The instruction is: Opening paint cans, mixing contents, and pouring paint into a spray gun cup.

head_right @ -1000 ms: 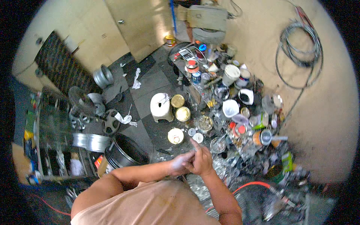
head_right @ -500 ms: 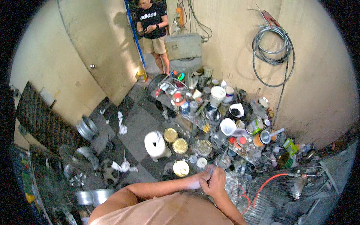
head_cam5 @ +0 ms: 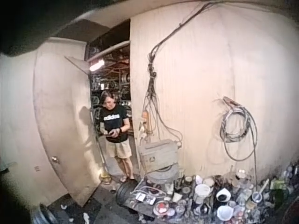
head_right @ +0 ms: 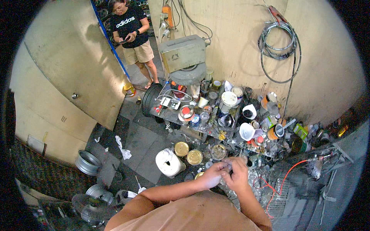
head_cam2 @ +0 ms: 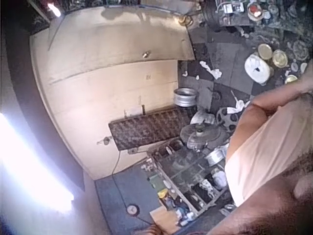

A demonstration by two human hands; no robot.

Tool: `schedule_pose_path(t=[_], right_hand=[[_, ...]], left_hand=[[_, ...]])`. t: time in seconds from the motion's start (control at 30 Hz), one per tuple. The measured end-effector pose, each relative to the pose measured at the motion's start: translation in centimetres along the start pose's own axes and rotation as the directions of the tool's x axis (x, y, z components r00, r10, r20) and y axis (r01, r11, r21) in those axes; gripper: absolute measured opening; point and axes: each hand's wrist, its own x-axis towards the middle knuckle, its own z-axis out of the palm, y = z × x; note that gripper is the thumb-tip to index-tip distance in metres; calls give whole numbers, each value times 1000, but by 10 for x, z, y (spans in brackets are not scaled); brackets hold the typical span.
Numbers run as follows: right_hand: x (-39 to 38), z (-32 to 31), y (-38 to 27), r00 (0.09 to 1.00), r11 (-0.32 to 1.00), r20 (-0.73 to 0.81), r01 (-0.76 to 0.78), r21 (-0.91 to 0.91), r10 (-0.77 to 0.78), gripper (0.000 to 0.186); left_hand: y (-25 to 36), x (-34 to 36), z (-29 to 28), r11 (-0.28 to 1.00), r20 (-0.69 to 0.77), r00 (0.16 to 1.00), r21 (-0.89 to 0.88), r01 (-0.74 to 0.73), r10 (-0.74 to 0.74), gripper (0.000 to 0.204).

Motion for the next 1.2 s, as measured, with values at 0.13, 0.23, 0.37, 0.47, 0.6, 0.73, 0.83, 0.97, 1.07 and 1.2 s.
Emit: schedule_pose_path(t=[0.13,0.23,0.37,0.47,0.6,0.73,0.83,0.97,1.07,1.2], right_hand=[[-1,7,-2,995,996,66,-75,44,72,55],[2,14,-8,992,988,77,-112,108,104,52],[8,18,-14,985,973,113,-150,178,131,48],[11,17,-22,990,977,85,-123,174,110,50],[10,17,-19,986,969,60,-165,183,157,51],[11,18,-21,987,975,45,-162,155,156,47],[8,26,-20,983,970,62,-183,158,175,43],[5,34,-21,980,972,94,-190,141,178,42],[7,39,-25,984,975,91,-162,151,150,42],[11,42,-37,971,953,132,-223,204,199,42]], left_hand=[[-6,-4,-6,999,-24,1000,-39,-20,19,31],[24,-9,-19,995,58,998,99,7,-13,31],[30,-9,-34,970,112,994,243,-28,1,36],[13,-7,-36,980,100,994,185,-67,49,38],[34,1,-35,963,159,986,256,-82,41,40],[25,0,-39,964,143,987,243,-109,76,40],[25,-4,-46,958,149,985,260,-121,84,39],[27,-15,-54,970,99,994,237,-60,38,38],[38,-23,-57,970,105,994,236,-49,24,38],[39,-29,-62,974,55,998,221,-52,40,33]])
